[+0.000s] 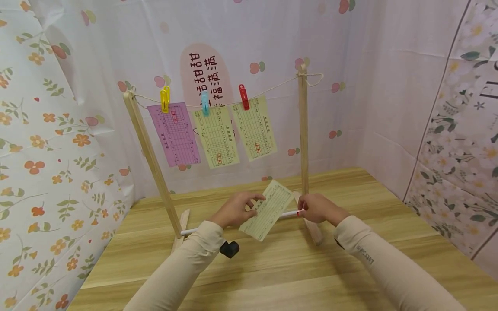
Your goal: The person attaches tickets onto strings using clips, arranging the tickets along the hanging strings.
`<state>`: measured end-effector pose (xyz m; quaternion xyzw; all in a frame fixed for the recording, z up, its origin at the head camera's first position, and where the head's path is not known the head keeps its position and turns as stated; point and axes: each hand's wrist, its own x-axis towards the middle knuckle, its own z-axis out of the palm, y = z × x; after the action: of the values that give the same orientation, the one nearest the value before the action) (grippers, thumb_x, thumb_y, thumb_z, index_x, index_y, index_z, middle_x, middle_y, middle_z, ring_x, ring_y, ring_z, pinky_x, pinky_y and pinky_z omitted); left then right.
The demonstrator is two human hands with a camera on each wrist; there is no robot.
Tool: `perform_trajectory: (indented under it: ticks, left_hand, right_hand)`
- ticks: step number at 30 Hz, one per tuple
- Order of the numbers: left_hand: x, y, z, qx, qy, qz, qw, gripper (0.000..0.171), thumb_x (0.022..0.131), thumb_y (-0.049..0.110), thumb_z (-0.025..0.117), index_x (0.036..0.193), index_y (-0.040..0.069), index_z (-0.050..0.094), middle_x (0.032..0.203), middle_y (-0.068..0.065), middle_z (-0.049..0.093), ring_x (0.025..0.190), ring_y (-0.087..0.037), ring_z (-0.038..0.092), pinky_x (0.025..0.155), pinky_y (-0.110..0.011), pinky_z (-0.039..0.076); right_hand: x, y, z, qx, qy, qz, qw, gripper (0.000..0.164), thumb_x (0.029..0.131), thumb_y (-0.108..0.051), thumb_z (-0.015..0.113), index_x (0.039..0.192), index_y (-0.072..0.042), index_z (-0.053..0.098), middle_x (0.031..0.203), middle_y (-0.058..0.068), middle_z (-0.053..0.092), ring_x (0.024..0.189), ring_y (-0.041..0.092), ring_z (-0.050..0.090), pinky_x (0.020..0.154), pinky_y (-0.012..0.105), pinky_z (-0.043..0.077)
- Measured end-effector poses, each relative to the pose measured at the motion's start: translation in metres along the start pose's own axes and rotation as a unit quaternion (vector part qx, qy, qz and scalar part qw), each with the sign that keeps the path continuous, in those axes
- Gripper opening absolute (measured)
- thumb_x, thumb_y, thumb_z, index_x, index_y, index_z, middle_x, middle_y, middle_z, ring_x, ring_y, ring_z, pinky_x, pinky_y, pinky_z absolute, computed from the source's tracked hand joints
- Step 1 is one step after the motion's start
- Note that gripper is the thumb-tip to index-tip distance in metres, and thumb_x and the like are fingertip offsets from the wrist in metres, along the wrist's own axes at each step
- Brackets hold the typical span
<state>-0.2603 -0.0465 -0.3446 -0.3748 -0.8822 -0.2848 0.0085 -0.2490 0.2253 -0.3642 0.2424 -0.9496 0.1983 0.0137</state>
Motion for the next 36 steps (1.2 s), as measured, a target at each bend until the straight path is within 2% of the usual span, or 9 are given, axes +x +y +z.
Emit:
perform_trajectory:
  ticks: [8, 13, 19, 26, 31, 36]
  left_hand:
    - [0.007, 0.007, -0.004, 0.008, 0.008, 0.002, 0.9999, 0.044, 0.081, 0.0, 0.064, 0.121, 0.016, 0.057, 0.118, 0.003, 0.057, 0.085, -0.009, 0.056, 0.066, -0.018, 0.048]
    - [0.011, 0.011, -0.009, 0.015, 0.02, 0.028, 0.9993, 0.043, 0.079, -0.002, 0.064, 0.119, 0.014, 0.058, 0.117, 0.001, 0.058, 0.085, -0.012, 0.058, 0.07, -0.021, 0.049]
    - [0.017, 0.014, -0.014, 0.027, 0.031, 0.044, 0.9982, 0.044, 0.079, -0.002, 0.065, 0.119, 0.014, 0.058, 0.118, 0.001, 0.059, 0.084, -0.012, 0.059, 0.071, -0.019, 0.047]
    - [0.021, 0.021, -0.022, 0.032, 0.046, 0.052, 0.9971, 0.044, 0.079, 0.0, 0.065, 0.12, 0.014, 0.058, 0.12, 0.0, 0.058, 0.083, -0.012, 0.061, 0.07, -0.021, 0.049]
    - [0.024, 0.027, -0.028, 0.032, 0.056, 0.056, 0.9963, 0.044, 0.079, 0.0, 0.066, 0.12, 0.013, 0.057, 0.119, -0.002, 0.058, 0.08, -0.01, 0.06, 0.069, -0.018, 0.048]
    - [0.026, 0.032, -0.032, 0.039, 0.069, 0.064, 0.9947, 0.044, 0.079, 0.0, 0.067, 0.12, 0.012, 0.057, 0.118, -0.003, 0.059, 0.079, -0.009, 0.059, 0.069, -0.018, 0.048]
  right_hand:
    - [0.0, 0.0, -0.011, 0.012, 0.007, 0.01, 1.0, 0.019, 0.078, -0.017, 0.071, 0.086, -0.004, 0.06, 0.08, 0.004, 0.059, 0.075, 0.021, 0.057, 0.062, 0.036, 0.048]
    - [0.002, -0.003, -0.02, 0.0, 0.013, 0.018, 1.0, 0.024, 0.073, -0.016, 0.075, 0.087, -0.004, 0.059, 0.079, 0.004, 0.06, 0.073, 0.02, 0.057, 0.061, 0.036, 0.048]
    - [0.004, -0.004, -0.028, -0.011, 0.028, 0.01, 0.999, 0.018, 0.075, -0.01, 0.072, 0.087, -0.004, 0.06, 0.076, 0.0, 0.059, 0.068, 0.016, 0.054, 0.058, 0.033, 0.046]
    - [0.006, -0.002, -0.035, 0.008, 0.051, 0.005, 0.999, 0.02, 0.077, -0.007, 0.069, 0.093, -0.002, 0.06, 0.082, 0.007, 0.06, 0.071, 0.017, 0.056, 0.06, 0.033, 0.048]
    - [0.008, -0.003, -0.04, 0.023, 0.078, 0.006, 0.997, 0.027, 0.077, -0.012, 0.071, 0.097, 0.001, 0.059, 0.086, 0.012, 0.061, 0.072, 0.018, 0.058, 0.061, 0.033, 0.05]
    - [0.008, -0.006, -0.043, 0.034, 0.097, 0.023, 0.994, 0.036, 0.077, -0.02, 0.073, 0.1, 0.001, 0.056, 0.087, 0.01, 0.06, 0.074, 0.02, 0.058, 0.06, 0.034, 0.05]
